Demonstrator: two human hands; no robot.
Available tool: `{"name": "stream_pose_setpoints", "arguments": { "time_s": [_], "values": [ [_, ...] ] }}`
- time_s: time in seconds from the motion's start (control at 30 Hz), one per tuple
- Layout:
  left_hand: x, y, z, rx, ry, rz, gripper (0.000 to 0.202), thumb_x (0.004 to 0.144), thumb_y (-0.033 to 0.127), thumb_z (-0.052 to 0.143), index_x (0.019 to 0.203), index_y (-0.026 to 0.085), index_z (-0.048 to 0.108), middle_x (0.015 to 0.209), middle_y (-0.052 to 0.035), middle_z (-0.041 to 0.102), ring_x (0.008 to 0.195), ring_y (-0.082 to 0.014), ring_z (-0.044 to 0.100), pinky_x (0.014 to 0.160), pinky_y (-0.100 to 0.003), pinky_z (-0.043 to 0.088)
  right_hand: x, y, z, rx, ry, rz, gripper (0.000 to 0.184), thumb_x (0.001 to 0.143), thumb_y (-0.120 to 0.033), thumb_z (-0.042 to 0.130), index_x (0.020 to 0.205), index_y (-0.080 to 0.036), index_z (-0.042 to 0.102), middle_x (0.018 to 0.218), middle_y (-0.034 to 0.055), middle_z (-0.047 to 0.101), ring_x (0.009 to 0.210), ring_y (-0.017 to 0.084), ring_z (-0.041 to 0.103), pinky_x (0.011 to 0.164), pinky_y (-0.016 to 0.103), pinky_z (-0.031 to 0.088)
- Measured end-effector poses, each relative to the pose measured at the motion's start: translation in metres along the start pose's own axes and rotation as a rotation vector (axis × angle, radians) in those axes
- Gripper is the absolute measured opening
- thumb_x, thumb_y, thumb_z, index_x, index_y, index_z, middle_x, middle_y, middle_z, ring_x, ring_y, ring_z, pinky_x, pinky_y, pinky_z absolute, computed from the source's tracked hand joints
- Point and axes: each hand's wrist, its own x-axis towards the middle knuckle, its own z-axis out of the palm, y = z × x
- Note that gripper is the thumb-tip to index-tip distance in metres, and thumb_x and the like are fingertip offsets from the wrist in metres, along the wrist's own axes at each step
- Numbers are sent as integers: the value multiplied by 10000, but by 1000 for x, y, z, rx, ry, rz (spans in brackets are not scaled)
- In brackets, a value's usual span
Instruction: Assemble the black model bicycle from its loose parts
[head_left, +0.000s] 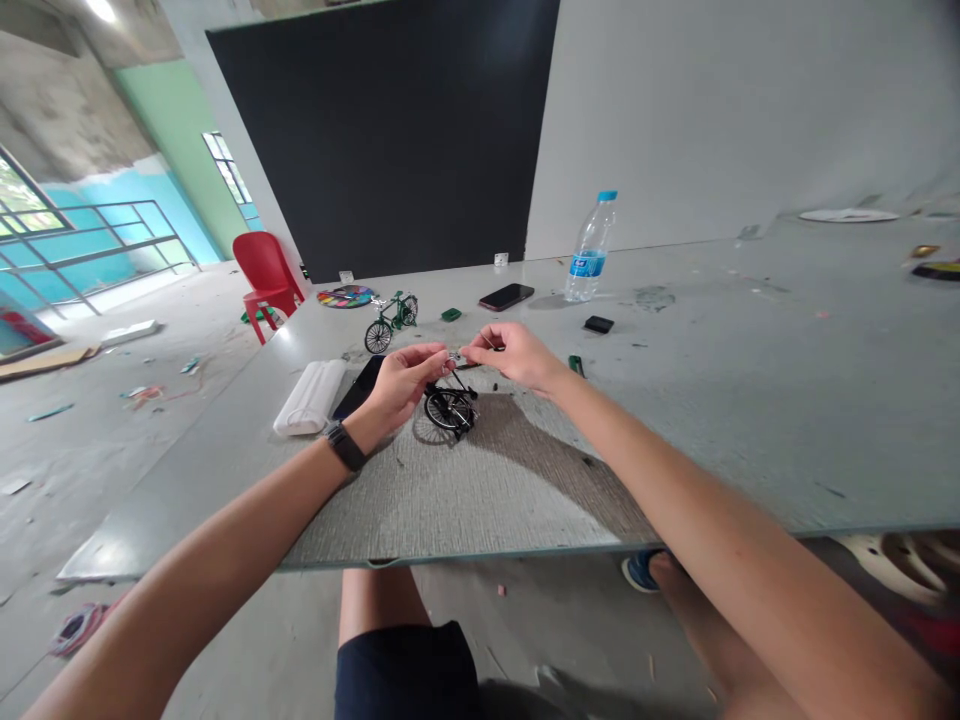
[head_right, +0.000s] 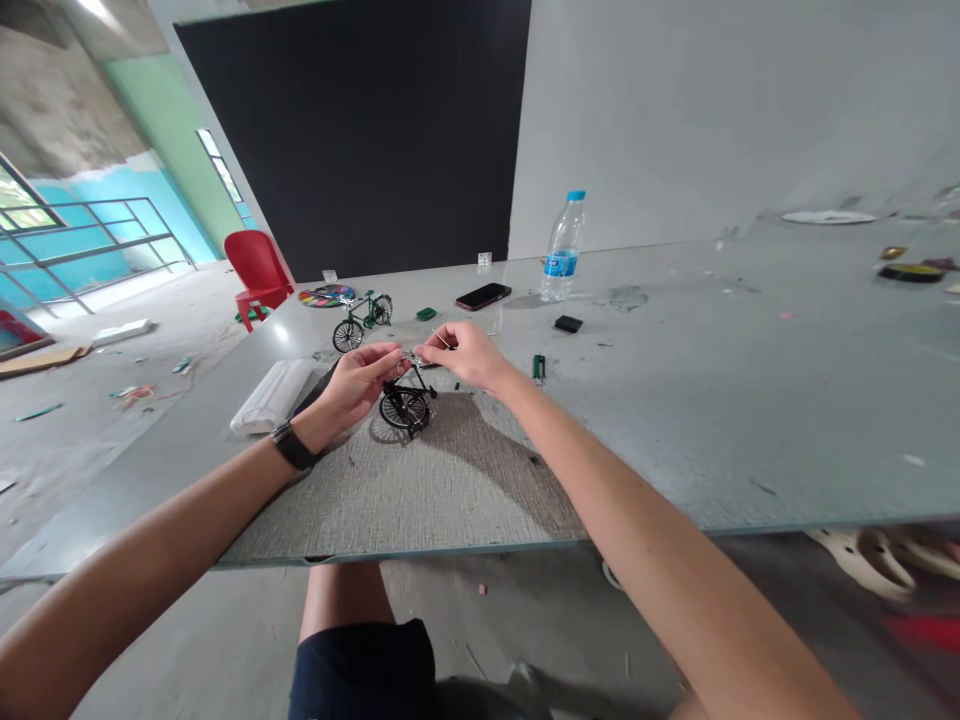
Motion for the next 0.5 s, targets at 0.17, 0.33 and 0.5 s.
{"name": "stream_pose_setpoints", "arguments": {
  "time_s": [0.17, 0.33, 0.5],
  "values": [
    [0, 2, -2, -47, -6, -26, 313, 704, 218, 903, 970, 150, 752, 827, -32, 784, 784, -129, 733, 829, -278, 547, -2, -4, 0, 51, 8, 50, 465, 735, -617, 820, 801, -205, 616, 818, 53, 699, 700, 151, 538, 573, 309, 356],
    [0, 2, -2, -27, -21, -13, 267, 720, 215, 893, 941, 144, 760, 840, -33, 781, 788, -123, 724, 840, -274, 539, -3, -6, -1, 122, -13, 82, 440, 730, -558, 853, 803, -202, 605, 847, 68, 716, 672, 133, 534, 517, 297, 299],
    [-1, 2, 0, -43, -18, 17, 274, 681, 227, 915, 895, 138, 769, 817, -34, 780, 769, -129, 729, 820, -274, 543, -3, -9, 0, 183, -20, 153, 454, 690, -525, 885, 803, -200, 589, 824, 46, 683, 628, 104, 495, 471, 272, 229]
  ]
}}
